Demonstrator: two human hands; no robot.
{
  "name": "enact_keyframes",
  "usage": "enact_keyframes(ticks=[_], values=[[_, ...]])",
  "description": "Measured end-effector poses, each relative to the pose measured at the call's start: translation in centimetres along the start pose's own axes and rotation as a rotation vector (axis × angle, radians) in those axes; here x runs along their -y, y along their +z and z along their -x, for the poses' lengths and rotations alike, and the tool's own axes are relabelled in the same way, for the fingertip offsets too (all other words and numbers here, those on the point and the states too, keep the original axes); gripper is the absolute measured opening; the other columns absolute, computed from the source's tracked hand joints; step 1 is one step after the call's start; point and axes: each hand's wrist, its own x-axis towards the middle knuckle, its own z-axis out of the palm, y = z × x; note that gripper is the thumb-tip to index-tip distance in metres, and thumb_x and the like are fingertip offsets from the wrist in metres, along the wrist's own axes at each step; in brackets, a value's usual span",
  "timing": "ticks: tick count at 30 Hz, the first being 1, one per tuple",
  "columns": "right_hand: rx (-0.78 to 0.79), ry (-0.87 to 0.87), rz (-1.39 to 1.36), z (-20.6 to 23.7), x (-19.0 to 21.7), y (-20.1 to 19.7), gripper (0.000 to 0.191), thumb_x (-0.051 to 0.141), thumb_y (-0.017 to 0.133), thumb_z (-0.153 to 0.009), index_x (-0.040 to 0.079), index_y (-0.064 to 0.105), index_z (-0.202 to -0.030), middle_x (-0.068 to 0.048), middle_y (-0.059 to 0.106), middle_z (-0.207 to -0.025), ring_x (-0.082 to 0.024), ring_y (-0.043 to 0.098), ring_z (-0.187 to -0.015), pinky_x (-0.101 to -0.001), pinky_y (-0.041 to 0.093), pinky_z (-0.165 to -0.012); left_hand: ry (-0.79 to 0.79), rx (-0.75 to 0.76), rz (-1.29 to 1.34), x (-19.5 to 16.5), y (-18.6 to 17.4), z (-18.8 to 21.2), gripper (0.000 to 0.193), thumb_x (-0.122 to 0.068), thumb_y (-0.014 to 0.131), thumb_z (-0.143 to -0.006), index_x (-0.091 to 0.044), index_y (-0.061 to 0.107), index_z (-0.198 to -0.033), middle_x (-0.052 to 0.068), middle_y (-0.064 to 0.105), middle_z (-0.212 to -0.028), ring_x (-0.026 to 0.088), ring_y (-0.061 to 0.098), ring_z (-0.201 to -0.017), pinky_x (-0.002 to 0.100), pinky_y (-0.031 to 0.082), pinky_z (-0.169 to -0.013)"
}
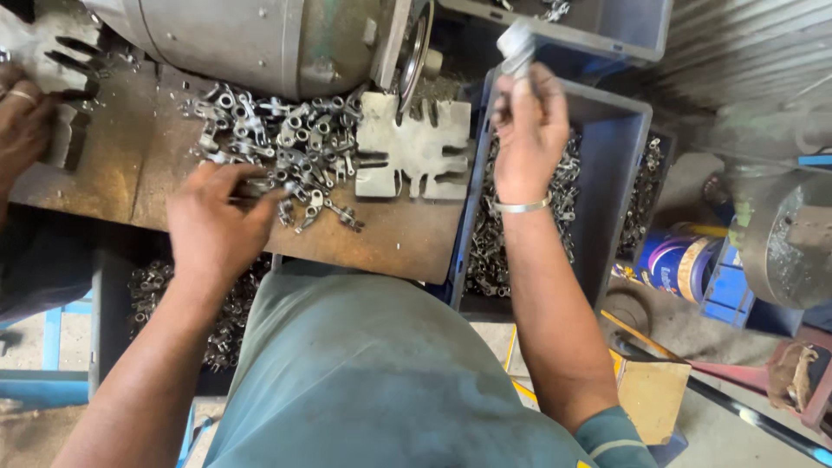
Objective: The person repeatedly picks small metal parts from a bin, presses them against a rotating grinding wheel to deburr edges, and places the finished parts into a second bin. The process is continuous and repetitive throughout the clip.
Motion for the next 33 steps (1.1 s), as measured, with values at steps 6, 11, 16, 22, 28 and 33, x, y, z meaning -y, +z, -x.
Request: enact_keyframes(ticks=[6, 11, 16, 22, 28, 33], values=[[0.575, -0.350, 0.761, 8.5, 0.1, 1.6, 0.050, 0.029, 0.085, -0.081, 0.006, 0.067, -0.122, -0.009, 0.071, -0.098, -0.020, 0.067, -0.082, -0.0344, 0.056, -0.072, -0.464, 0.406, 0.525, -4.2, 3.8, -0.1, 0.025, -0.026, 0.078, -0.087, -0.007, 0.077, -0.103, 0.006, 0.079, -0.080, 0.009, 0.071, -0.070, 0.026, 0.056, -0.064], [0.529, -0.550, 0.788, 10.6, -1.2, 1.6, 0.039, 0.030, 0.089, -0.083, 0.012, 0.071, -0.112, -0.007, 0.072, -0.089, -0.024, 0.070, -0.081, -0.0375, 0.056, -0.074, -0.482, 0.459, 0.911, -5.4, 6.7, -0.4, 0.024, -0.022, 0.075, -0.092, -0.001, 0.078, -0.104, 0.006, 0.076, -0.085, 0.009, 0.068, -0.072, 0.025, 0.056, -0.066], [0.330, -0.555, 1.026, 6.8, -2.4, 1.6, 0.037, 0.031, 0.091, -0.082, 0.008, 0.073, -0.106, -0.008, 0.070, -0.081, -0.028, 0.069, -0.077, -0.0398, 0.054, -0.071, -0.409, 0.436, 0.862, -5.4, 7.8, -1.5, 0.031, -0.021, 0.073, -0.087, -0.008, 0.071, -0.115, 0.002, 0.078, -0.094, 0.007, 0.071, -0.079, 0.025, 0.056, -0.068], [0.207, -0.491, 0.994, 4.4, -4.0, 1.3, 0.041, 0.038, 0.092, -0.078, 0.009, 0.070, -0.097, -0.008, 0.074, -0.086, -0.026, 0.071, -0.079, -0.0363, 0.057, -0.073, -0.194, 0.425, 0.459, -4.2, 7.4, 0.5, 0.028, -0.024, 0.076, -0.088, -0.007, 0.076, -0.110, 0.009, 0.079, -0.092, 0.014, 0.075, -0.081, 0.030, 0.059, -0.076], [0.260, -0.557, 0.993, 4.5, -4.3, 2.1, 0.038, 0.037, 0.091, -0.081, 0.010, 0.070, -0.097, -0.006, 0.075, -0.088, -0.023, 0.072, -0.080, -0.0367, 0.058, -0.075, -0.229, 0.448, 0.382, -2.8, 7.3, 2.8, 0.029, -0.025, 0.075, -0.086, -0.008, 0.075, -0.109, 0.011, 0.078, -0.096, 0.019, 0.077, -0.084, 0.032, 0.060, -0.077], [0.229, -0.603, 0.995, 3.7, -4.1, 4.1, 0.036, 0.036, 0.090, -0.082, 0.010, 0.068, -0.092, -0.004, 0.074, -0.084, -0.023, 0.071, -0.078, -0.0361, 0.056, -0.074, -0.162, 0.437, 0.367, -2.7, 7.9, 3.3, 0.027, -0.023, 0.075, -0.085, -0.007, 0.076, -0.107, 0.012, 0.078, -0.095, 0.022, 0.077, -0.084, 0.034, 0.060, -0.078]])
